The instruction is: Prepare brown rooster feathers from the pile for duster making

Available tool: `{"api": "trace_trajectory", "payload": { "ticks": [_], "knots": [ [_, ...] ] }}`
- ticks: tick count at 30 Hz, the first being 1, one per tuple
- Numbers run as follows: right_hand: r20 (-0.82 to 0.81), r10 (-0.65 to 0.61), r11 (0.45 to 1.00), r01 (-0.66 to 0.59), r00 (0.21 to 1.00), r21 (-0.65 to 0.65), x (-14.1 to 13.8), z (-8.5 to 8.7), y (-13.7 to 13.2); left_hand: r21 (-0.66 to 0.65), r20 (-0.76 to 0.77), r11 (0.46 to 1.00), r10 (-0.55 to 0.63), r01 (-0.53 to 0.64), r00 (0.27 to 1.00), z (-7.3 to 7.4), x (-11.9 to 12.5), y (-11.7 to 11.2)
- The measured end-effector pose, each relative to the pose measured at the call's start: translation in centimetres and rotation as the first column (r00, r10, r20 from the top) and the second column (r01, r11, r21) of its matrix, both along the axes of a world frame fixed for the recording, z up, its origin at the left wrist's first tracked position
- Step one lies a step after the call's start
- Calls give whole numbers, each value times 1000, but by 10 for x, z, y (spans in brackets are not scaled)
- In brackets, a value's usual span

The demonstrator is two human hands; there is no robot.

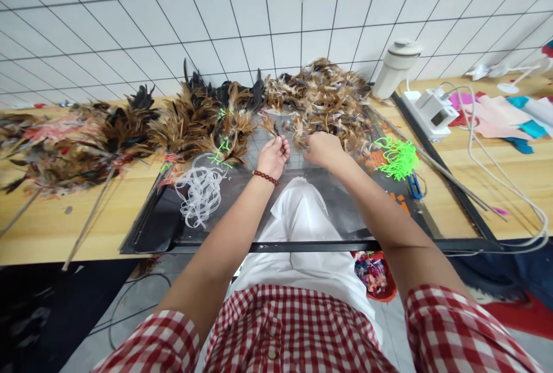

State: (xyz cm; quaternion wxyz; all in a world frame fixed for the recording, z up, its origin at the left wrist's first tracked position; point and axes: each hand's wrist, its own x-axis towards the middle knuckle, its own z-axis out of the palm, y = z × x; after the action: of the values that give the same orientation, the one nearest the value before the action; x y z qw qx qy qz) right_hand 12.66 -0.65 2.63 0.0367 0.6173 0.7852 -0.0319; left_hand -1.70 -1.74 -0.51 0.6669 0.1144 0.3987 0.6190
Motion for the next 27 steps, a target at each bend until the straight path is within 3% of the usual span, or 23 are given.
{"api": "trace_trajectory", "payload": {
  "ticks": [7,9,10,11,13,14,15,16,20,27],
  "knots": [
    [-39,57,993,-53,998,104,-8,-16,1,-9,-10,1000,-9,9,1000,0,0,0],
    [-244,17,993,13,970,119,-2,-19,9,-1,-7,1000,-4,4,1000,0,-1,0],
    [-427,-25,993,70,904,90,3,-19,14,4,-5,1000,1,-1,1000,1,-1,0],
    [-635,-87,992,125,768,16,8,-19,19,8,-4,1000,5,-5,1000,1,-1,0],
    [-908,-253,967,109,335,-230,18,-18,27,14,-7,1000,9,-9,1000,1,-1,-1],
    [-933,-331,944,43,138,-329,22,-17,29,18,-10,1000,7,-6,1000,1,-1,-1],
    [-921,-389,921,-29,3,-389,25,-16,29,22,-15,1000,3,-2,1000,1,-1,-1],
    [-903,-424,904,-90,-73,-418,26,-16,29,26,-23,1000,-3,3,1000,1,0,-2],
    [-892,-423,901,-179,-158,-396,15,-17,20,16,-82,998,-53,54,995,4,2,-5],
    [-931,-321,947,-51,-173,-317,-10,-22,7,8,-189,975,-218,223,958,3,5,-8]
  ]
}}
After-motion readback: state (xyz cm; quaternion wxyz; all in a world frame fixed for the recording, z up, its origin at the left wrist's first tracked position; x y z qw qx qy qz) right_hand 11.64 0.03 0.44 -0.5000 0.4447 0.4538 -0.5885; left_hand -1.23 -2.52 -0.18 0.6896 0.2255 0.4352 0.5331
